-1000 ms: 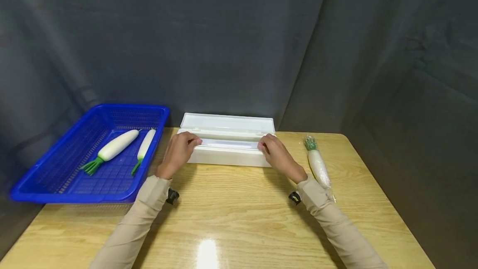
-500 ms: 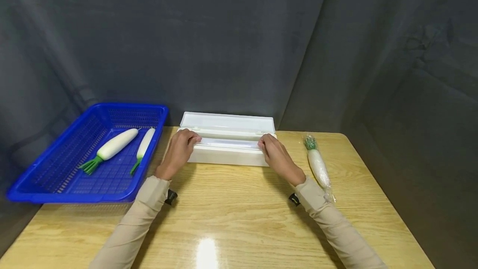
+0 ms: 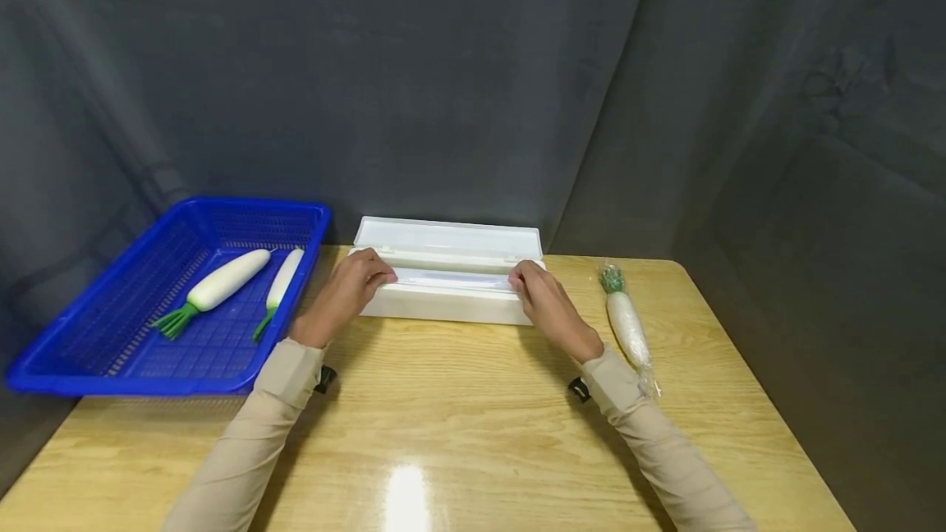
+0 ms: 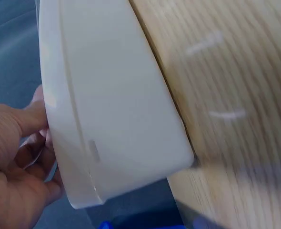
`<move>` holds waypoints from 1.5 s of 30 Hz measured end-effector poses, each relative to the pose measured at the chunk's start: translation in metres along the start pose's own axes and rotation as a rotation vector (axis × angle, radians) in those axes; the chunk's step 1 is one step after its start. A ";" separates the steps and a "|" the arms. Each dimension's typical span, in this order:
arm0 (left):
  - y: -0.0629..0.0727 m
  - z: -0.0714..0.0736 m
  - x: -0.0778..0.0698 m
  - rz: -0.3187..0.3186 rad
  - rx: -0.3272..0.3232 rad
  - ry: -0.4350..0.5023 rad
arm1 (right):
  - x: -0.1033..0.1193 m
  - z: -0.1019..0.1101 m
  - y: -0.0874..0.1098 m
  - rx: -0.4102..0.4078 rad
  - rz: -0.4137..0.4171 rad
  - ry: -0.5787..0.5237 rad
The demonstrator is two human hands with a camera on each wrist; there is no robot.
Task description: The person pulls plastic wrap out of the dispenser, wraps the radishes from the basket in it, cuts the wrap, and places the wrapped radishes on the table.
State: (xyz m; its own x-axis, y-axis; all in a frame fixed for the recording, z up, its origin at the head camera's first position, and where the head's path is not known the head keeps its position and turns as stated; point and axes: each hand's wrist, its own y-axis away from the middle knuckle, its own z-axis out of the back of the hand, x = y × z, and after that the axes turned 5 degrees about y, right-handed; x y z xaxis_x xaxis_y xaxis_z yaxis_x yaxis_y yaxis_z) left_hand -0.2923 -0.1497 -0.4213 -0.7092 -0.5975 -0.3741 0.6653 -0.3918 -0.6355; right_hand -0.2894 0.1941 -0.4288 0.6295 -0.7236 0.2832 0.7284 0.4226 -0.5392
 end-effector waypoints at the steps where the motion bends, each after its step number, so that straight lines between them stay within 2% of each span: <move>1: -0.001 -0.001 0.000 0.003 -0.006 -0.014 | 0.000 0.000 0.000 -0.001 0.001 -0.001; 6: 0.002 -0.009 0.000 0.001 -0.079 -0.116 | -0.001 0.000 0.000 -0.005 0.003 0.002; 11: 0.005 -0.015 -0.002 -0.013 -0.155 -0.164 | 0.001 0.002 0.000 0.000 -0.004 -0.015; 14: 0.006 -0.015 -0.003 -0.012 -0.160 -0.172 | 0.001 0.003 0.001 -0.018 0.002 -0.014; 20: 0.010 -0.013 -0.002 -0.018 -0.168 -0.161 | 0.001 0.002 0.003 -0.081 0.104 0.012; 23: 0.011 -0.012 -0.002 -0.035 -0.186 -0.164 | 0.003 0.002 0.004 -0.100 0.128 0.014; 33: 0.009 -0.010 -0.006 -0.107 -0.232 -0.126 | 0.007 0.012 0.009 -0.099 0.088 -0.035; 38: 0.009 -0.009 -0.008 -0.118 -0.228 -0.113 | 0.008 0.013 0.011 -0.091 0.056 -0.075; 45: 0.009 -0.007 -0.011 -0.116 -0.241 -0.093 | 0.012 0.012 0.011 -0.137 0.008 -0.149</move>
State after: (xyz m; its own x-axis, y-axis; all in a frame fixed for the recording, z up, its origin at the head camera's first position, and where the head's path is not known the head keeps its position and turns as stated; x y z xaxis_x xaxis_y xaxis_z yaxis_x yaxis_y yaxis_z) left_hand -0.2802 -0.1424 -0.4277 -0.7453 -0.6246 -0.2332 0.4985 -0.2898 -0.8171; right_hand -0.2712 0.1964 -0.4220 0.6752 -0.6278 0.3873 0.6864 0.3424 -0.6416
